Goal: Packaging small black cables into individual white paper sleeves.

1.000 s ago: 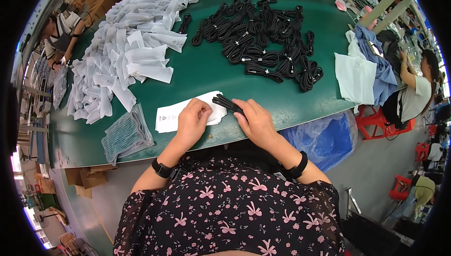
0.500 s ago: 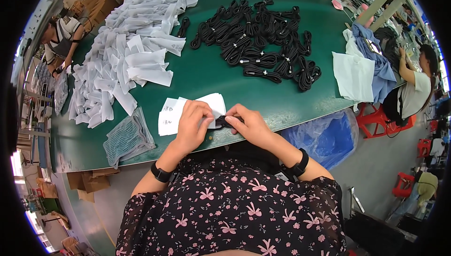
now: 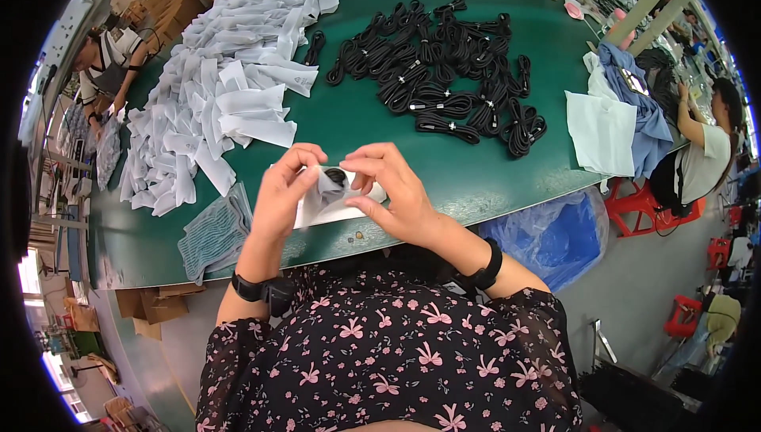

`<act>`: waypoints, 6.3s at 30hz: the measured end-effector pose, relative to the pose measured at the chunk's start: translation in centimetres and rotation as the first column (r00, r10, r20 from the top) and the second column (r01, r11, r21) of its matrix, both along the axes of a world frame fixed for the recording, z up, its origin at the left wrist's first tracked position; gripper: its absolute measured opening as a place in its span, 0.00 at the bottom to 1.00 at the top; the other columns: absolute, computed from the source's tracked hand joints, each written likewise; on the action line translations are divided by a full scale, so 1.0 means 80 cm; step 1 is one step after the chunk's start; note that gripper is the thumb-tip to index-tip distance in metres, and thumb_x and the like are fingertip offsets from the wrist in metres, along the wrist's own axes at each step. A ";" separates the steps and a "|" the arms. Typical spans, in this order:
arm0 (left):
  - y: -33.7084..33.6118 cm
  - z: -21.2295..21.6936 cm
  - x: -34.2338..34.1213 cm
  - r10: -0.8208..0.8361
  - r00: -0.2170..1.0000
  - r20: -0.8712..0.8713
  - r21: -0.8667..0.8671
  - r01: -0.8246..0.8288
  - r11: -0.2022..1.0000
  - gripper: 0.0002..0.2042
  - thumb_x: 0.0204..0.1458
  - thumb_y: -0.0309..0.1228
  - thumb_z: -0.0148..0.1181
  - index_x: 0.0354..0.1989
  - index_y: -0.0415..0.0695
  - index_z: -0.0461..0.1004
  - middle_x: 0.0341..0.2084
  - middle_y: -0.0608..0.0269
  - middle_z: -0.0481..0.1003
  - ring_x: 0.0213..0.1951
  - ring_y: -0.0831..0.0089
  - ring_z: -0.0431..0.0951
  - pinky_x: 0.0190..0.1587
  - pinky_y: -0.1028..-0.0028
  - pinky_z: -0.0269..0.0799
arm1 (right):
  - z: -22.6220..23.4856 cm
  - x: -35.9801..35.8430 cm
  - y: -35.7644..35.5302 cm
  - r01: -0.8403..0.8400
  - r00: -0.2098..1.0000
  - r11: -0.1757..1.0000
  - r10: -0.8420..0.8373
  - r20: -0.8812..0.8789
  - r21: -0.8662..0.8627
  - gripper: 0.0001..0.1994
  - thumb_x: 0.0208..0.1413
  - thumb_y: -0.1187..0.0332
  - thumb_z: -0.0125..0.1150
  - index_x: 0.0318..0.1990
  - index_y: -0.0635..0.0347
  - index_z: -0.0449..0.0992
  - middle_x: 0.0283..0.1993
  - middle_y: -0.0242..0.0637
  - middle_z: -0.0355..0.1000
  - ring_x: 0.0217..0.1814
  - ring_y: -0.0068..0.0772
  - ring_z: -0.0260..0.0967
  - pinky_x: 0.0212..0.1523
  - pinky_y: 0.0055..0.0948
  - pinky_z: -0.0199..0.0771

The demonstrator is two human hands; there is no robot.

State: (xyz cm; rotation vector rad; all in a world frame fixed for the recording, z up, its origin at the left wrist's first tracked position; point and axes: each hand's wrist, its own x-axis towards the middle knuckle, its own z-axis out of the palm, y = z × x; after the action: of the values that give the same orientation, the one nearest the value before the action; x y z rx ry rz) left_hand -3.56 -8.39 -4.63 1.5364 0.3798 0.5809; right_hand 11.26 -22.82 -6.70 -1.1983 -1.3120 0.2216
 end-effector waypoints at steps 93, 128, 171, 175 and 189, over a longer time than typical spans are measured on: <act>0.122 -0.026 -0.022 0.351 0.924 0.155 0.778 -0.333 0.533 0.11 0.57 0.26 0.55 0.48 0.38 0.72 0.48 0.59 0.72 0.46 0.69 0.73 0.44 0.73 0.70 | -0.060 0.183 0.014 0.798 0.280 0.601 -0.322 0.904 -0.034 0.08 0.46 0.70 0.60 0.35 0.60 0.74 0.38 0.38 0.66 0.41 0.40 0.63 0.41 0.38 0.65; -0.031 -0.097 -0.001 0.190 0.968 -0.163 0.349 -0.123 0.929 0.05 0.52 0.19 0.60 0.36 0.36 0.71 0.32 0.58 0.72 0.30 0.71 0.72 0.34 0.74 0.69 | -0.035 0.029 -0.056 0.235 0.834 0.911 -0.011 0.551 -0.338 0.07 0.59 0.73 0.53 0.44 0.65 0.70 0.33 0.45 0.72 0.32 0.43 0.71 0.32 0.32 0.71; 0.031 -0.001 0.030 -0.030 0.976 0.214 -0.579 0.152 0.801 0.13 0.63 0.31 0.53 0.48 0.33 0.71 0.45 0.51 0.75 0.49 0.68 0.75 0.54 0.69 0.71 | 0.004 0.021 0.051 -0.134 0.985 0.988 0.141 0.102 -0.071 0.21 0.49 0.81 0.66 0.53 0.63 0.75 0.47 0.39 0.72 0.37 0.29 0.72 0.35 0.25 0.74; 0.026 -0.009 0.031 0.037 0.987 0.159 -0.581 0.063 0.812 0.13 0.62 0.31 0.54 0.49 0.33 0.71 0.44 0.52 0.75 0.46 0.68 0.76 0.49 0.70 0.73 | 0.000 0.014 0.059 -0.064 0.968 0.997 0.050 0.247 0.048 0.17 0.48 0.80 0.67 0.47 0.64 0.76 0.42 0.37 0.70 0.36 0.29 0.70 0.35 0.26 0.72; 0.107 0.027 -0.029 0.566 0.805 0.180 0.245 -0.594 0.766 0.10 0.59 0.29 0.58 0.46 0.37 0.74 0.39 0.60 0.76 0.44 0.69 0.75 0.50 0.70 0.71 | -0.010 0.176 0.026 0.568 0.696 0.816 -0.411 0.589 -0.102 0.14 0.57 0.73 0.61 0.50 0.63 0.73 0.43 0.41 0.71 0.37 0.36 0.72 0.37 0.30 0.73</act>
State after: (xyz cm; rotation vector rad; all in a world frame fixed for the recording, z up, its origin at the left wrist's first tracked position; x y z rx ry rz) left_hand -5.85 0.15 -2.48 1.6586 0.7377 1.2442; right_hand 25.38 -20.78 -7.50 -1.9165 -1.3994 -0.3812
